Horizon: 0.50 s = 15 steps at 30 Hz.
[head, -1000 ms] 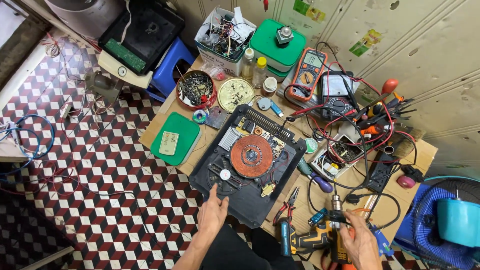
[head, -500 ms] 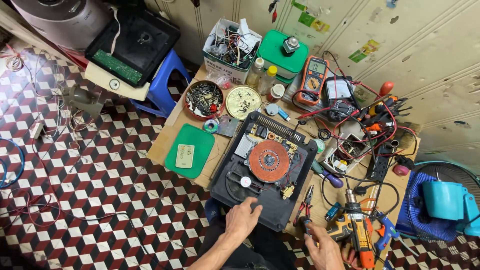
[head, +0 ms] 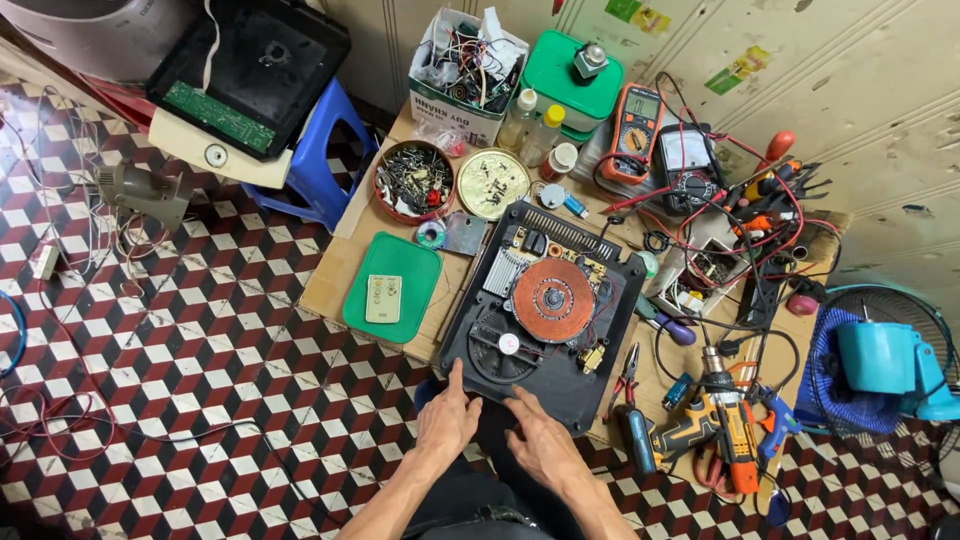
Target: Repairing an induction cooker by inspecting internal components, reconnecting parts, and reassembling the unit.
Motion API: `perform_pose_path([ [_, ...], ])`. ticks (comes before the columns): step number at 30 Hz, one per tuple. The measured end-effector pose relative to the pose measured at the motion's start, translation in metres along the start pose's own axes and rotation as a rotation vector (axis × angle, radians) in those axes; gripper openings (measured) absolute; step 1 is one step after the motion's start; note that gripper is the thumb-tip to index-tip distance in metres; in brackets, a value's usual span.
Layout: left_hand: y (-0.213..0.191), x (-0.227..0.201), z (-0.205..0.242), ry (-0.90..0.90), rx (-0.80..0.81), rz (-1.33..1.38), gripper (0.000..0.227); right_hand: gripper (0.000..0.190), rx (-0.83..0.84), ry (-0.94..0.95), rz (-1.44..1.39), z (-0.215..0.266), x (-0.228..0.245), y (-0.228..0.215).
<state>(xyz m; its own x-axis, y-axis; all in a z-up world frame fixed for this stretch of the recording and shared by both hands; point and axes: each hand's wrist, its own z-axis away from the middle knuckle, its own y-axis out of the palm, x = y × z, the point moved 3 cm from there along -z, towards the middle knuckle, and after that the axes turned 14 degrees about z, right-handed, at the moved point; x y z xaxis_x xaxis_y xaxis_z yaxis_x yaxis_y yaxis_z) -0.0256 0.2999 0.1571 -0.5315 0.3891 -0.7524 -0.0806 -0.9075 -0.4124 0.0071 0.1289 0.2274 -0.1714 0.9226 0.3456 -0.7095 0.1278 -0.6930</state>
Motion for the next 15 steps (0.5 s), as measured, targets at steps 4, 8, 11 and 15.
perform_pose_path([
  [4, 0.005, 0.008, -0.001, 0.018, 0.003, 0.0, 0.085, 0.055, -0.15, -0.18, 0.071, -0.011, -0.005, 0.003],
  [8, 0.008, 0.01, -0.003, 0.002, 0.012, -0.01, 0.087, 0.05, -0.12, -0.177, 0.137, -0.023, 0.0, -0.01],
  [11, 0.008, 0.008, -0.004, -0.012, 0.01, -0.027, 0.088, 0.04, -0.167, -0.258, 0.216, -0.036, 0.001, -0.012],
  [15, 0.006, -0.003, -0.006, -0.042, 0.017, -0.065, 0.088, 0.033, -0.126, -0.271, 0.292, -0.049, -0.003, -0.005],
])
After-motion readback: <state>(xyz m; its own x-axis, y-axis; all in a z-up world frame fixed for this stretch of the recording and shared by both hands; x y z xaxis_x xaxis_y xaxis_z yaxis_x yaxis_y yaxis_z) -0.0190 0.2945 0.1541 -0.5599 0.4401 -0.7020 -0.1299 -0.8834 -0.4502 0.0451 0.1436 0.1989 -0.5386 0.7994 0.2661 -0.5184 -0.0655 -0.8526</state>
